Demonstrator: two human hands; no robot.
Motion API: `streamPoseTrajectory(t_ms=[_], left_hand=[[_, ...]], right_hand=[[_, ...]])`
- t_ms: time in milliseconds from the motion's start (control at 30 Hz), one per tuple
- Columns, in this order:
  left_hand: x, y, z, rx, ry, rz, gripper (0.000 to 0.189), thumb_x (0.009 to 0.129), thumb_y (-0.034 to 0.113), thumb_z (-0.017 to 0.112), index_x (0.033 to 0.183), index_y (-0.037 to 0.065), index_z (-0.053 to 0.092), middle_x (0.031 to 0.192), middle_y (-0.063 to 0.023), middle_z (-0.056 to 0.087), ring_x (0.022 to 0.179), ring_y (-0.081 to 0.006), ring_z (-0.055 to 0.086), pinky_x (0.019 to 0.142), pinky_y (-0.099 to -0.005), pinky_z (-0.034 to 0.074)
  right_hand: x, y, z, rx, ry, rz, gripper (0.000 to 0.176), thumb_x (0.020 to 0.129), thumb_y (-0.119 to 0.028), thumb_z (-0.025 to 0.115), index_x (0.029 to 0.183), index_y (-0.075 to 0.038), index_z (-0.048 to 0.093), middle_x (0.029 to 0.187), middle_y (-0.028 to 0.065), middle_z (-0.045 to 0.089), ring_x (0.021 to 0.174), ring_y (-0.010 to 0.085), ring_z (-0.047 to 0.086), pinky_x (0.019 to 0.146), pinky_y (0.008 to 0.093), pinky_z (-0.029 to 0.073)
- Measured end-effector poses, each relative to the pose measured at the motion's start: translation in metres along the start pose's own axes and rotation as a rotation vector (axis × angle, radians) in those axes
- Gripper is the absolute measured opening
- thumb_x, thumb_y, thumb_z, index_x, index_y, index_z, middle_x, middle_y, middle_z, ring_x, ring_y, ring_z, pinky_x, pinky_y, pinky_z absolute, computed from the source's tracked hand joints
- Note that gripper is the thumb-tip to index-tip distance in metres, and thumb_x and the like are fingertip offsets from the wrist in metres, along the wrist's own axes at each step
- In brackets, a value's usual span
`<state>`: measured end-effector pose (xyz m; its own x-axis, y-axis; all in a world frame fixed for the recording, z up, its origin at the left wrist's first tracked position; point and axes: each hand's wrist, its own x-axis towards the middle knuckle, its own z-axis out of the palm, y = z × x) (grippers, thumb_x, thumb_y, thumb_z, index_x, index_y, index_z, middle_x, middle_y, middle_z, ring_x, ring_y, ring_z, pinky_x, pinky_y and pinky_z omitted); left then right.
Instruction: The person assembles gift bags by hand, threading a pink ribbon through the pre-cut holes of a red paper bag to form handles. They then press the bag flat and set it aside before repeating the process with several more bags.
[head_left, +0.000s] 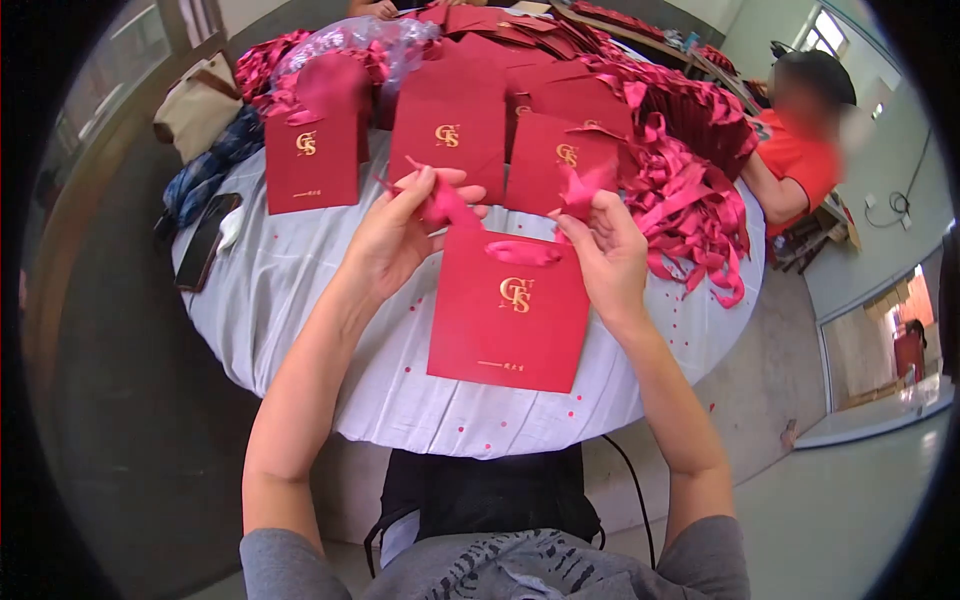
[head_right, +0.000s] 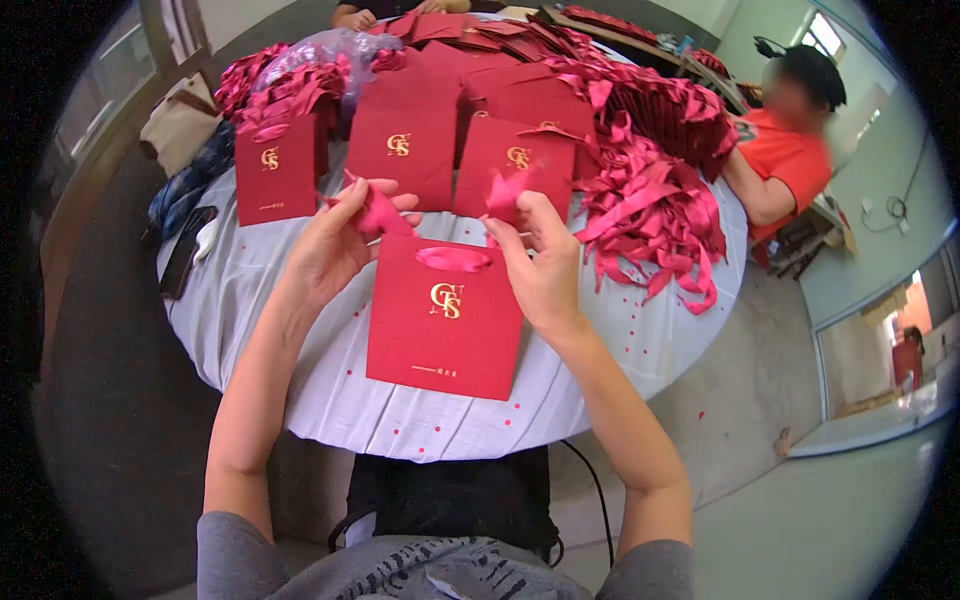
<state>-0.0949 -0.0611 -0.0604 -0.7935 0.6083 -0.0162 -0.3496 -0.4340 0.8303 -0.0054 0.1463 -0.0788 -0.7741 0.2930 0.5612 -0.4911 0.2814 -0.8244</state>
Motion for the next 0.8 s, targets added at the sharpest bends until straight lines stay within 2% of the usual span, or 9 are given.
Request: streamPoseTrajectory(t_ms=[167,233,300,367,433,533,600,733,800], left_hand=[[0.004,-0.012,0.005,0.044,0.0,-0.087,0.045,0.095,0.041,0.046,0.119,0.003,0.051,0.112,-0.0156,0.061,0.102,-0.0258,0.061,0.085,-0.0395,0.051],[-0.002,-0.015,0.011,0.117,0.062,-0.197,0.04,0.092,0.035,0.054,0.115,0.002,0.051,0.109,-0.0172,0.061,0.099,-0.0247,0.061,0.085,-0.039,0.051],[-0.003,-0.021,0.009,0.138,0.026,-0.191,0.041,0.087,0.02,0.063,0.12,0.001,0.048,0.107,-0.0156,0.061,0.096,-0.0218,0.062,0.083,-0.0347,0.053],[-0.002,-0.023,0.006,0.173,-0.024,-0.215,0.047,0.083,0.009,0.066,0.125,0.001,0.046,0.107,-0.0121,0.061,0.097,-0.019,0.062,0.085,-0.0323,0.051],[-0.004,-0.024,0.007,0.206,-0.029,-0.224,0.047,0.083,0.008,0.066,0.125,0.001,0.046,0.106,-0.0114,0.062,0.095,-0.0184,0.063,0.084,-0.0316,0.051],[-0.007,-0.025,0.015,0.256,-0.016,-0.249,0.048,0.083,0.005,0.065,0.126,0.0,0.045,0.102,-0.0096,0.063,0.092,-0.0172,0.063,0.083,-0.0298,0.052],[-0.006,-0.027,0.013,0.252,-0.008,-0.255,0.048,0.084,0.004,0.065,0.126,0.0,0.044,0.102,-0.0119,0.063,0.09,-0.0186,0.064,0.082,-0.0323,0.052],[-0.005,-0.029,0.013,0.272,0.002,-0.227,0.05,0.083,0.003,0.065,0.129,0.001,0.043,0.102,-0.011,0.063,0.092,-0.018,0.063,0.083,-0.0318,0.052],[-0.005,-0.029,0.017,0.279,0.012,-0.234,0.051,0.083,0.002,0.064,0.129,0.001,0.043,0.103,-0.0103,0.063,0.094,-0.0177,0.063,0.083,-0.0316,0.051]], right_hand=[[0.004,-0.002,-0.004,0.253,-0.031,0.217,0.016,0.089,-0.002,0.058,0.103,0.002,0.054,0.09,0.0064,0.065,0.084,0.0103,0.062,0.076,0.0228,0.049],[0.006,0.001,-0.008,0.262,-0.023,0.255,0.017,0.089,-0.003,0.058,0.105,0.001,0.055,0.092,0.0078,0.066,0.086,0.0113,0.063,0.078,0.0231,0.049],[0.008,0.0,-0.008,0.354,-0.014,0.297,0.019,0.088,-0.002,0.058,0.106,0.001,0.055,0.093,0.0083,0.066,0.088,0.0118,0.063,0.078,0.0236,0.049],[0.009,-0.001,-0.01,0.39,0.001,0.281,0.02,0.087,-0.004,0.059,0.106,0.0,0.055,0.094,0.0089,0.066,0.089,0.013,0.063,0.081,0.0253,0.049],[0.011,0.002,-0.015,0.423,-0.035,0.288,0.024,0.088,-0.008,0.06,0.111,-0.002,0.054,0.099,0.0097,0.066,0.095,0.0159,0.061,0.089,0.0292,0.045],[0.014,0.004,-0.02,0.424,0.017,0.289,0.022,0.087,-0.008,0.06,0.108,-0.001,0.055,0.096,0.0099,0.066,0.091,0.0156,0.062,0.087,0.0286,0.045],[0.015,0.002,-0.021,0.434,0.052,0.294,0.021,0.087,-0.007,0.06,0.106,0.0,0.055,0.094,0.0106,0.067,0.088,0.0157,0.063,0.085,0.0276,0.046],[0.016,0.001,-0.024,0.436,0.08,0.271,0.021,0.087,-0.006,0.06,0.107,0.0,0.055,0.094,0.0106,0.067,0.089,0.0161,0.063,0.085,0.0278,0.047],[0.017,0.001,-0.026,0.414,0.093,0.277,0.023,0.088,-0.01,0.06,0.11,-0.004,0.055,0.099,0.0099,0.066,0.093,0.0167,0.063,0.087,0.0284,0.045]])
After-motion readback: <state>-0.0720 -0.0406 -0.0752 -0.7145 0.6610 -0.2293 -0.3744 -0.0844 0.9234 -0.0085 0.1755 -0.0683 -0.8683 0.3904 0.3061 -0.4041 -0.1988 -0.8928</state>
